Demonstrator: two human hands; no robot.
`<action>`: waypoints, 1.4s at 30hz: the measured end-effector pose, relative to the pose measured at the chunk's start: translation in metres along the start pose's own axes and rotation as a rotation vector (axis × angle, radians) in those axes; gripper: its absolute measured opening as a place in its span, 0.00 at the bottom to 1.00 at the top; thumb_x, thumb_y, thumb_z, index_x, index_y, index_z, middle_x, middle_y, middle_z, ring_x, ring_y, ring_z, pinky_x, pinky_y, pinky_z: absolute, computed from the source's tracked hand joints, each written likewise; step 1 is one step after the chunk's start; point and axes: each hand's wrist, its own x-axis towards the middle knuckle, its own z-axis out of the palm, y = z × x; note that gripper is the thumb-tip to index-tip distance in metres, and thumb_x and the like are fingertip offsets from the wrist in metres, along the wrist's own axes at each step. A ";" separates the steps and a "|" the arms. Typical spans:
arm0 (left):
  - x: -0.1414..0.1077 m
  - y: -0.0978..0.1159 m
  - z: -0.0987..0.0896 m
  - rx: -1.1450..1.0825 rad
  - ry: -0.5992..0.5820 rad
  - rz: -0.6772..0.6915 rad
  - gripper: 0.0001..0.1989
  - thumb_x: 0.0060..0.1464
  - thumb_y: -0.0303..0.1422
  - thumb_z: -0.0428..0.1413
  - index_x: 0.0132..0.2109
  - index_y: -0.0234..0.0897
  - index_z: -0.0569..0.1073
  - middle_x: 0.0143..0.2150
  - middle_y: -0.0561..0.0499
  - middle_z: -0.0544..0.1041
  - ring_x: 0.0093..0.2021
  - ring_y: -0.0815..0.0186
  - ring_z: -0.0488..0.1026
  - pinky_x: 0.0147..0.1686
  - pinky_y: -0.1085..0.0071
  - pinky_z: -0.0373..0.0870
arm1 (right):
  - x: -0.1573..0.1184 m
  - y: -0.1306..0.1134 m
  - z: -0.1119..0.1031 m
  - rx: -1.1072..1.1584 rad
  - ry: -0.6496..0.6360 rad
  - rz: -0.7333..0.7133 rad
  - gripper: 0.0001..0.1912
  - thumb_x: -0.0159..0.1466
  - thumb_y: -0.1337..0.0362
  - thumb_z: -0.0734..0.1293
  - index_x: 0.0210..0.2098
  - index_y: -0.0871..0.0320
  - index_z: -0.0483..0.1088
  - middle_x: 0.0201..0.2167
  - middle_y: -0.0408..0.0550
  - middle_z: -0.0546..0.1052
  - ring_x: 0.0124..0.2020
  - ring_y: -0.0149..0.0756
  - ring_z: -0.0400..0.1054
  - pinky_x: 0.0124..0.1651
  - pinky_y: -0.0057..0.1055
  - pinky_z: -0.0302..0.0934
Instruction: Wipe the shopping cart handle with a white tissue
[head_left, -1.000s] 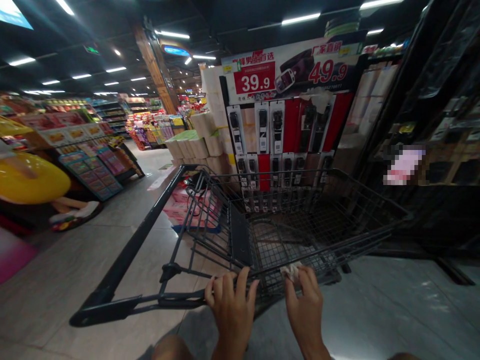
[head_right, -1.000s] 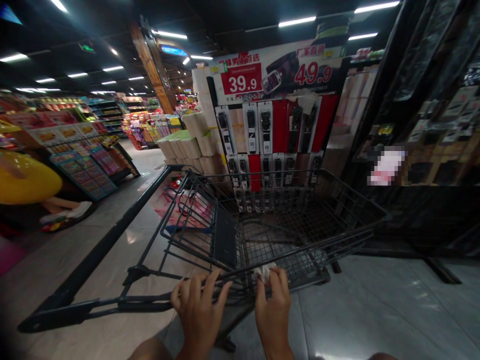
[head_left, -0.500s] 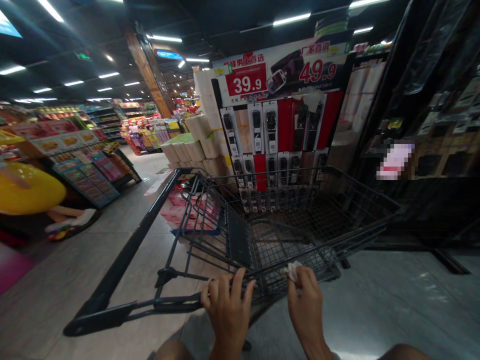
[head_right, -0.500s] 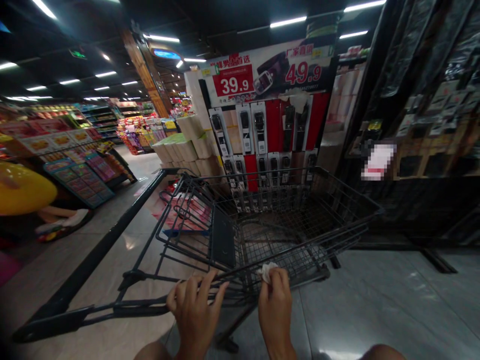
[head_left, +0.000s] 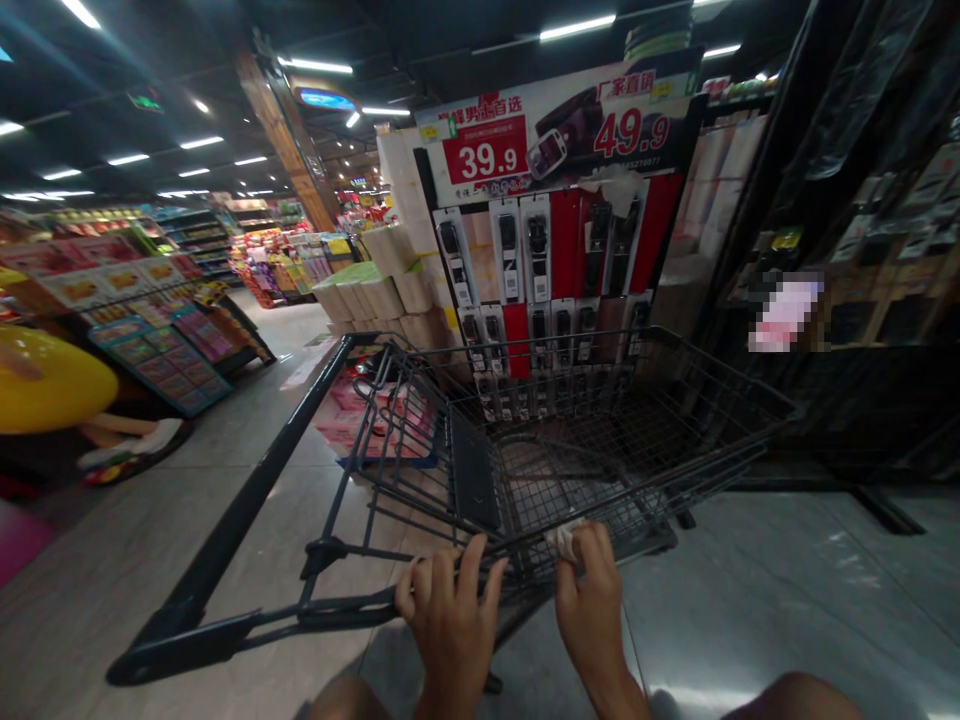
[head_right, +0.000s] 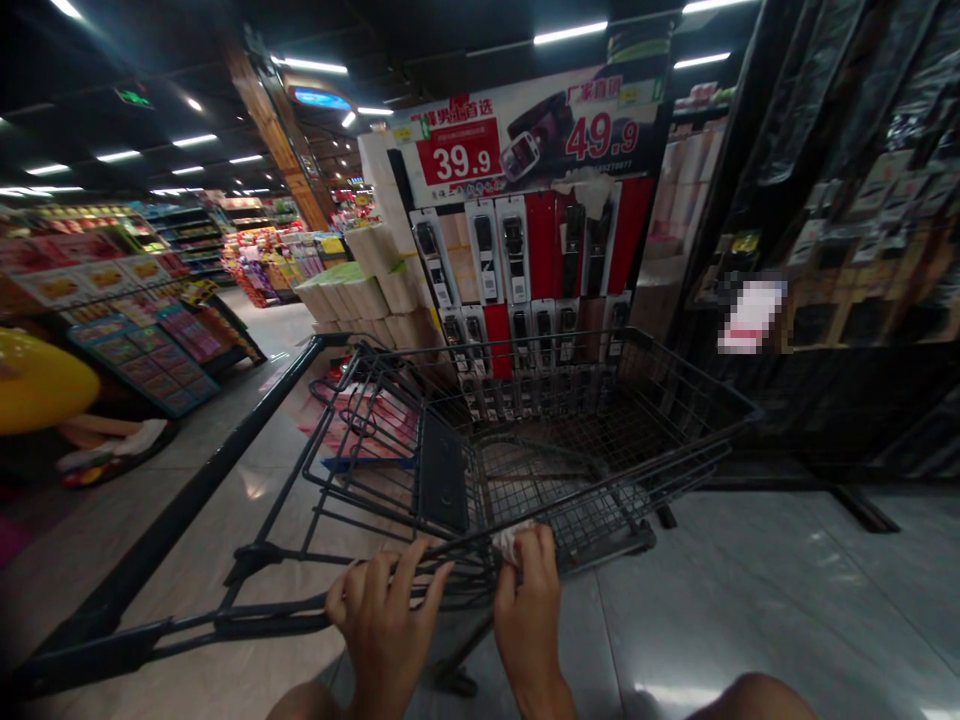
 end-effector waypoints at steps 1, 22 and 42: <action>0.000 0.000 0.000 0.000 -0.002 -0.001 0.11 0.51 0.41 0.57 0.41 0.44 0.75 0.31 0.51 0.71 0.36 0.63 0.64 0.46 0.61 0.54 | -0.001 0.002 0.001 -0.008 0.001 0.009 0.09 0.60 0.74 0.56 0.29 0.55 0.60 0.32 0.46 0.65 0.34 0.36 0.62 0.38 0.32 0.58; 0.000 -0.010 -0.009 -0.033 -0.009 0.049 0.11 0.53 0.35 0.55 0.43 0.40 0.74 0.33 0.49 0.73 0.38 0.60 0.65 0.47 0.60 0.56 | 0.001 0.027 -0.021 -0.021 0.099 0.096 0.08 0.60 0.70 0.58 0.36 0.57 0.68 0.37 0.50 0.68 0.40 0.40 0.64 0.43 0.38 0.61; -0.011 -0.025 -0.007 -0.004 -0.038 0.036 0.13 0.52 0.38 0.54 0.44 0.41 0.74 0.34 0.48 0.71 0.40 0.60 0.65 0.50 0.57 0.57 | -0.016 0.033 -0.006 -0.062 0.169 -0.097 0.11 0.63 0.70 0.58 0.39 0.57 0.71 0.36 0.50 0.69 0.39 0.37 0.68 0.41 0.36 0.65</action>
